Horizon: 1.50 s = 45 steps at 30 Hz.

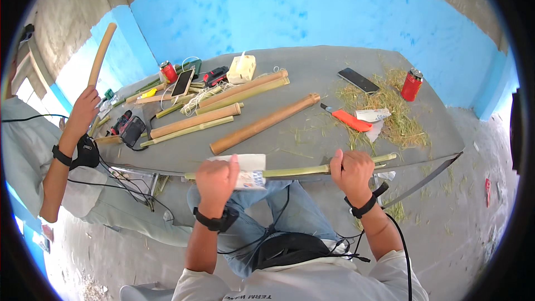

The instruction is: The recorder is using a piece of sandpaper to smooth the surface of a bamboo stick.

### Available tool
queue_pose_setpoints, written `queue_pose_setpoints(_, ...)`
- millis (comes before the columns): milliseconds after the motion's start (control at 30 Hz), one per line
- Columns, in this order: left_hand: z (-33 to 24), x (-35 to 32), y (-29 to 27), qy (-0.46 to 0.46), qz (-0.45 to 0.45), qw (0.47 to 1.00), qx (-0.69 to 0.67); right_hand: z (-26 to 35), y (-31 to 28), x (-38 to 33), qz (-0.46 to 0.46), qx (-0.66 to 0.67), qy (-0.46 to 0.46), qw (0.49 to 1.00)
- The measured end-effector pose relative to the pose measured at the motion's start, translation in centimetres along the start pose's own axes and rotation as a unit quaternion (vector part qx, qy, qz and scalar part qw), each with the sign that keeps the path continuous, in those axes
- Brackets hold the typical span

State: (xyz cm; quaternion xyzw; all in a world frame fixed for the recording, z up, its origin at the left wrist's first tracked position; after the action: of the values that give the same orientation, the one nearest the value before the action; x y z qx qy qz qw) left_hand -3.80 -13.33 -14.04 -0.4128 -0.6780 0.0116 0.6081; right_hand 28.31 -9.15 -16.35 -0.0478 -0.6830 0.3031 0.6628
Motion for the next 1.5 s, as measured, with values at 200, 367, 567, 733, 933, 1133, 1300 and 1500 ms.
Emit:
queue_pose_setpoints(200, 1.0, 1.6, -0.9, -0.048, 0.032, 0.998, -0.031, 0.0, -0.2, -0.3, 0.009, 0.001, -0.001, 1.000)
queue_pose_setpoints(367, 4.3, 0.6, -3.6, -0.119, 0.026, 0.992, 0.012, 0.0, -0.2, -0.1, 0.010, 0.015, 0.008, 1.000)
queue_pose_setpoints(567, 2.8, 0.3, -3.5, -0.022, 0.010, 0.999, 0.027, -0.1, -0.3, 0.2, 0.008, 0.019, 0.011, 1.000)
queue_pose_setpoints(733, -2.2, 1.2, 0.6, -0.005, 0.020, 0.999, -0.039, 0.0, -0.1, -0.1, 0.022, 0.003, 0.007, 1.000)
queue_pose_setpoints(933, -0.4, 0.8, -0.1, -0.019, 0.033, 0.998, -0.046, 0.4, -0.6, 0.2, 0.019, 0.041, 0.007, 0.999)
queue_pose_setpoints(1133, 4.5, -0.1, -3.0, -0.157, 0.034, 0.987, 0.019, 0.4, -0.5, 0.3, 0.026, 0.040, 0.006, 0.999)
queue_pose_setpoints(1300, 1.6, 0.0, -2.7, -0.059, -0.011, 0.998, -0.002, 0.1, 0.1, 0.1, 0.027, 0.030, 0.009, 0.999)
queue_pose_setpoints(1500, -1.3, 0.9, 0.3, -0.028, 0.004, 0.998, -0.049, 0.0, -0.3, -0.1, 0.029, 0.018, 0.009, 0.999)
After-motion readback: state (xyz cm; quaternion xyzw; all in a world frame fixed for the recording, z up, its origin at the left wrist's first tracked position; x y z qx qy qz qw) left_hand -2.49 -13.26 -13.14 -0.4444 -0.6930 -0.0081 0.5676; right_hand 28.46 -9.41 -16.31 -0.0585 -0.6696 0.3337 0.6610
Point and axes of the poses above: each hand's wrist, its own x-axis towards the middle knuckle, its own y-axis out of the palm, z = x × y, the point moved 4 cm from there along x, towards the middle knuckle, and after that the axes turned 15 degrees about -x, right-handed, at the moved point
